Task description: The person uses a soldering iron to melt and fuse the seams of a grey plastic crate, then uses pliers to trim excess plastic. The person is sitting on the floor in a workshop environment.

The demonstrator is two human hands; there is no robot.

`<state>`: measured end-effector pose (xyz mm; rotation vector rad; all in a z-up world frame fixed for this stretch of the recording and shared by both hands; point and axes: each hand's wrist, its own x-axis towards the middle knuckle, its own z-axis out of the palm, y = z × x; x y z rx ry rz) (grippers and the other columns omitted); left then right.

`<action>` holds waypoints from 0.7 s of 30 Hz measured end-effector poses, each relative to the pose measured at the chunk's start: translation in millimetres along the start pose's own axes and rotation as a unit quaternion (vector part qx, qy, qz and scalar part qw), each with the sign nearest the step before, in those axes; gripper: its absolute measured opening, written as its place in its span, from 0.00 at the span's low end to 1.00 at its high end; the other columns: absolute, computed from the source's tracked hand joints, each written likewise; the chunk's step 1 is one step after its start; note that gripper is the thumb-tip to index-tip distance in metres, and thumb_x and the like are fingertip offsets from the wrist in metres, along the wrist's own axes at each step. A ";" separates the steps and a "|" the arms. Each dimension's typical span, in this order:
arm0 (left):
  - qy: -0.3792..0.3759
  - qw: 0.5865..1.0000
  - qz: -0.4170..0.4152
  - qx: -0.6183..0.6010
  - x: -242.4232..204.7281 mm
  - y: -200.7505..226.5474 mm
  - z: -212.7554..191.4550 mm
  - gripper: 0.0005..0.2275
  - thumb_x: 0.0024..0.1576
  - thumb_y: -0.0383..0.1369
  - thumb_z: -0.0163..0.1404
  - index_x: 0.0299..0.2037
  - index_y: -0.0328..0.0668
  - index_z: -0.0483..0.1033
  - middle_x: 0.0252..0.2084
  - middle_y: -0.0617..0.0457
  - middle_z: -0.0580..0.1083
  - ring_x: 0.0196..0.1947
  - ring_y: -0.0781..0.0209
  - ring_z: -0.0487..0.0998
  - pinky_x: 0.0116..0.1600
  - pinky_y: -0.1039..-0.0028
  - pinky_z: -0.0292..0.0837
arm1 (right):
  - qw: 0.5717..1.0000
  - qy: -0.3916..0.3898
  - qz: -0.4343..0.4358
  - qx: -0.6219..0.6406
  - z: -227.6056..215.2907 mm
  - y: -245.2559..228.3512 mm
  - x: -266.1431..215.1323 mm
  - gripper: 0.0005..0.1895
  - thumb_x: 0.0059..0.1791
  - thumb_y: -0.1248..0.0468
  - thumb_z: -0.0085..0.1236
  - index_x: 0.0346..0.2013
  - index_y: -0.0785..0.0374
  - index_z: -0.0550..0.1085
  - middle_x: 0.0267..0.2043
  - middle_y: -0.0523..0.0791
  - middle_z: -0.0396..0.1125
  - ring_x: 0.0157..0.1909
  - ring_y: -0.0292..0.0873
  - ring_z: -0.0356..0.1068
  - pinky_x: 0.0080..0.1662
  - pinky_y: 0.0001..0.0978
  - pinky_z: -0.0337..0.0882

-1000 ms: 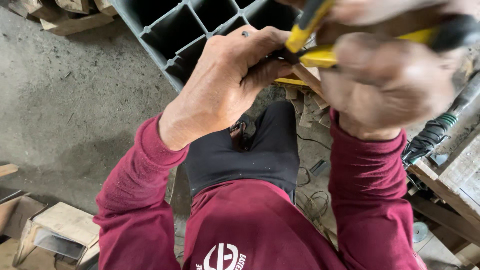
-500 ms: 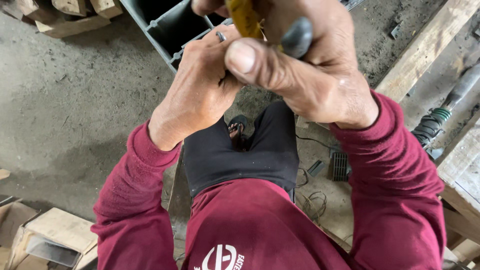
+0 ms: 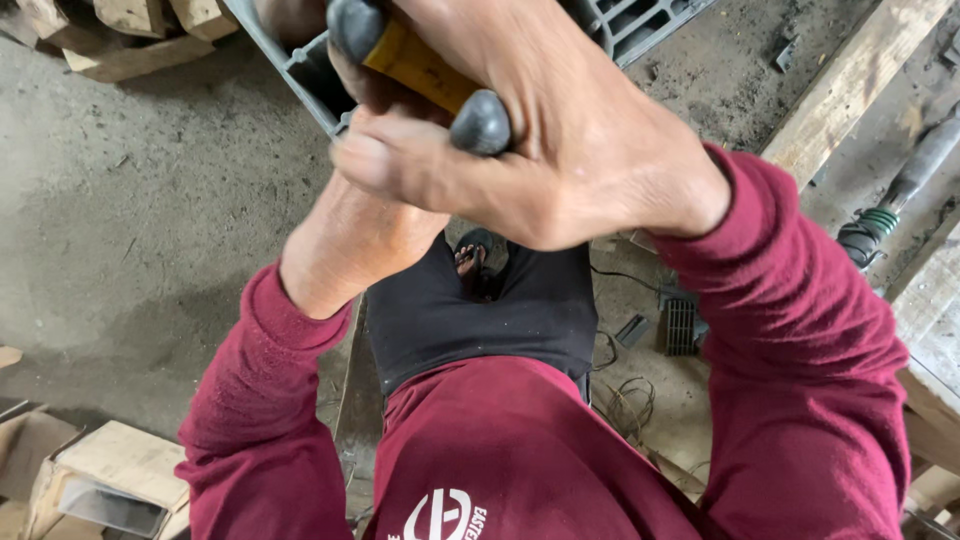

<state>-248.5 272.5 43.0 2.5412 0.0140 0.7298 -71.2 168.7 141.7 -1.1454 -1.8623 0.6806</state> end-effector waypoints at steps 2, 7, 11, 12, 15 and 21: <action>-0.054 0.998 -0.031 -0.005 -5.1 -7.2 -8.2 0.05 0.60 0.26 0.56 0.43 0.37 0.76 0.46 0.51 0.72 0.50 0.49 0.73 0.57 0.59 0.68 | 0.998 0.000 -0.045 -0.041 4.8 8.0 7.6 0.11 0.57 0.65 0.52 0.50 0.69 0.67 0.41 0.46 0.60 0.39 0.39 0.61 0.44 0.30 0.64; -0.051 0.993 0.010 0.105 7.5 -19.6 -12.4 0.10 0.62 0.30 0.51 0.52 0.42 0.73 0.54 0.54 0.72 0.56 0.57 0.73 0.62 0.65 0.67 | 0.993 -0.004 -0.107 -0.037 9.4 23.1 14.3 0.12 0.48 0.72 0.50 0.47 0.68 0.67 0.37 0.46 0.59 0.34 0.40 0.60 0.39 0.29 0.62; -0.012 0.997 -0.016 0.073 33.9 -23.2 4.4 0.17 0.61 0.36 0.52 0.59 0.41 0.70 0.57 0.51 0.71 0.58 0.54 0.72 0.64 0.63 0.65 | 0.982 0.036 -0.169 -0.074 22.6 21.0 9.1 0.14 0.42 0.72 0.54 0.42 0.67 0.67 0.35 0.47 0.58 0.34 0.45 0.60 0.40 0.33 0.62; -0.013 0.998 -0.021 0.055 33.5 -21.6 2.6 0.19 0.61 0.38 0.52 0.60 0.41 0.69 0.58 0.50 0.71 0.59 0.53 0.71 0.64 0.62 0.65 | 0.982 0.037 -0.167 -0.084 21.7 20.5 5.0 0.15 0.42 0.72 0.56 0.42 0.68 0.67 0.35 0.47 0.59 0.34 0.45 0.62 0.39 0.32 0.63; 0.004 1.000 0.010 -0.002 37.5 -16.3 -6.0 0.24 0.61 0.43 0.53 0.65 0.40 0.67 0.60 0.48 0.70 0.60 0.51 0.70 0.66 0.60 0.63 | 0.984 0.049 -0.161 -0.053 27.9 16.8 -2.6 0.15 0.43 0.73 0.54 0.44 0.67 0.69 0.37 0.46 0.62 0.36 0.43 0.66 0.41 0.30 0.67; 0.027 0.932 -0.043 -0.358 19.2 -11.2 -7.7 0.27 0.64 0.44 0.59 0.69 0.43 0.65 0.67 0.45 0.65 0.69 0.48 0.62 0.73 0.60 0.57 | 0.984 0.047 -0.153 -0.078 25.2 15.1 -11.1 0.19 0.44 0.75 0.51 0.50 0.69 0.68 0.42 0.49 0.65 0.44 0.44 0.70 0.47 0.29 0.71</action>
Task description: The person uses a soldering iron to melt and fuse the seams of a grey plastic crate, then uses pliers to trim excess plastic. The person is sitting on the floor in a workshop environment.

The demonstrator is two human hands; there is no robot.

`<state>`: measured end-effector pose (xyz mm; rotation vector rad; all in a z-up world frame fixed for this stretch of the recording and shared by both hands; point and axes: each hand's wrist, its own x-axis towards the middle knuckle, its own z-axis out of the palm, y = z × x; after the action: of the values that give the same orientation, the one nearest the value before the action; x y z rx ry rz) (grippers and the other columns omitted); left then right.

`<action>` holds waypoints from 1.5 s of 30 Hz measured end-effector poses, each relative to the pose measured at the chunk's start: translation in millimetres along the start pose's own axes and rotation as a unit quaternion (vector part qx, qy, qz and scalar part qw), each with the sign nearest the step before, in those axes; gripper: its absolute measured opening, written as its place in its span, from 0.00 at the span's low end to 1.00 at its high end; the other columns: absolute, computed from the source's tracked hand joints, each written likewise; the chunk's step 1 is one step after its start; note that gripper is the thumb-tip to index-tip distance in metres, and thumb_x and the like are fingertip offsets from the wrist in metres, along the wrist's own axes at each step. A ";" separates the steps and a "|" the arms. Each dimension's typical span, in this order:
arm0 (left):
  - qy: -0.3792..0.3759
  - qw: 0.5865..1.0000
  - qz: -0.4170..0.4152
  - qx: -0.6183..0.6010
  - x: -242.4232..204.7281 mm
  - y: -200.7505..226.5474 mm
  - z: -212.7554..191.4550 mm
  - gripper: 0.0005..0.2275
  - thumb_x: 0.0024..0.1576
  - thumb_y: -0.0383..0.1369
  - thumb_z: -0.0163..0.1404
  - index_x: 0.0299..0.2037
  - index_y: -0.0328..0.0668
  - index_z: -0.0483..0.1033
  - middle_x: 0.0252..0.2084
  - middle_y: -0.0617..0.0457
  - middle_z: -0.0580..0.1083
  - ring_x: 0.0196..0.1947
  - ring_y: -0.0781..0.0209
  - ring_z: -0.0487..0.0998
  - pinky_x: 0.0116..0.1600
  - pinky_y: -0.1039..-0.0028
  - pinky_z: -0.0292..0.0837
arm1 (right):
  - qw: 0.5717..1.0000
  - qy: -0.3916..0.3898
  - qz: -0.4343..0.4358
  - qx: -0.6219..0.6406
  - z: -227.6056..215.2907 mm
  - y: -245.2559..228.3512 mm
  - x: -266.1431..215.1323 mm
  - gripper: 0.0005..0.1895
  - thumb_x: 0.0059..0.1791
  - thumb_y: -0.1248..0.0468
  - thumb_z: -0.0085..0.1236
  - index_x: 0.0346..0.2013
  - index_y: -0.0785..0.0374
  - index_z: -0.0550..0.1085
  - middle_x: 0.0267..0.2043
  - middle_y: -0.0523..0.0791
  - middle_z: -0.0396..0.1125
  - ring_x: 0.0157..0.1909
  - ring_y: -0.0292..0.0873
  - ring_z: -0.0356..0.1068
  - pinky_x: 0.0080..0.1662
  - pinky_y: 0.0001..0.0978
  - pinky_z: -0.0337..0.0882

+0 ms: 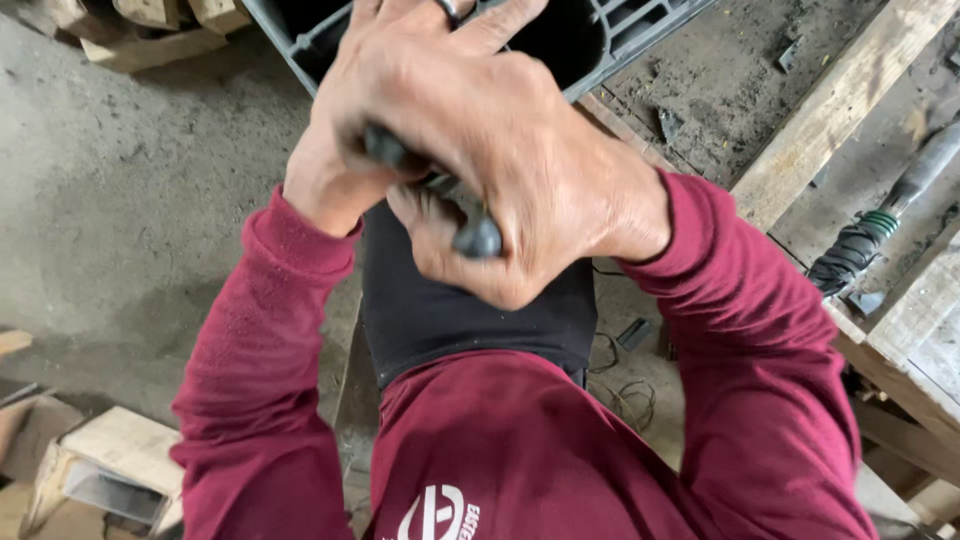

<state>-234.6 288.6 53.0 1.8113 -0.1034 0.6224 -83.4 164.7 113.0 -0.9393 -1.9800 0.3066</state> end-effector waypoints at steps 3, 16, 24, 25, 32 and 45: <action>0.005 0.980 -0.019 0.196 1.6 -6.4 -0.9 0.16 0.62 0.39 0.58 0.56 0.42 0.74 0.66 0.37 0.63 0.69 0.39 0.61 0.73 0.53 0.56 | 0.996 -0.019 0.079 0.032 -22.1 5.0 -1.9 0.14 0.53 0.76 0.48 0.54 0.70 0.68 0.45 0.47 0.66 0.46 0.42 0.72 0.50 0.26 0.74; 0.031 0.897 -0.065 0.437 -13.3 2.7 49.9 0.23 0.61 0.39 0.59 0.59 0.26 0.71 0.61 0.30 0.67 0.67 0.30 0.62 0.73 0.37 0.44 | 0.985 -0.103 0.137 -0.039 -49.1 6.7 2.1 0.16 0.59 0.68 0.55 0.62 0.66 0.69 0.56 0.53 0.71 0.54 0.48 0.74 0.54 0.36 0.74; 0.046 0.890 -0.012 0.454 -49.5 -33.4 59.4 0.22 0.63 0.39 0.59 0.61 0.29 0.70 0.60 0.35 0.68 0.67 0.36 0.64 0.72 0.44 0.51 | 0.987 -0.158 0.006 0.010 -20.9 18.9 23.4 0.38 0.52 0.74 0.44 0.76 0.60 0.48 0.79 0.48 0.49 0.77 0.46 0.60 0.71 0.31 0.63; 0.048 0.890 -0.010 0.454 -51.9 -35.4 59.6 0.22 0.64 0.39 0.58 0.61 0.30 0.70 0.60 0.36 0.68 0.67 0.37 0.64 0.72 0.45 0.51 | 0.987 -0.158 0.013 0.003 -20.1 20.5 23.5 0.37 0.53 0.73 0.45 0.76 0.60 0.49 0.78 0.49 0.50 0.77 0.46 0.60 0.70 0.32 0.62; 0.071 0.887 -0.008 0.456 -58.5 -40.0 66.2 0.21 0.65 0.39 0.58 0.60 0.33 0.70 0.60 0.41 0.69 0.65 0.43 0.67 0.70 0.51 0.58 | 0.980 -0.131 0.148 -0.016 -2.7 10.0 35.5 0.25 0.60 0.62 0.53 0.68 0.68 0.60 0.57 0.53 0.67 0.54 0.50 0.73 0.54 0.39 0.73; 0.054 0.912 0.013 0.405 -45.9 -49.7 41.2 0.18 0.66 0.40 0.58 0.60 0.40 0.71 0.58 0.50 0.72 0.63 0.55 0.72 0.65 0.61 0.70 | 0.993 -0.108 -0.034 -0.025 -10.1 18.2 22.2 0.18 0.42 0.69 0.59 0.44 0.67 0.65 0.38 0.49 0.57 0.35 0.47 0.60 0.40 0.34 0.64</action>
<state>-240.5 256.9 -19.3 2.5677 0.2459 0.8610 -73.0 191.7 122.8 -0.8978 -2.2212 0.3333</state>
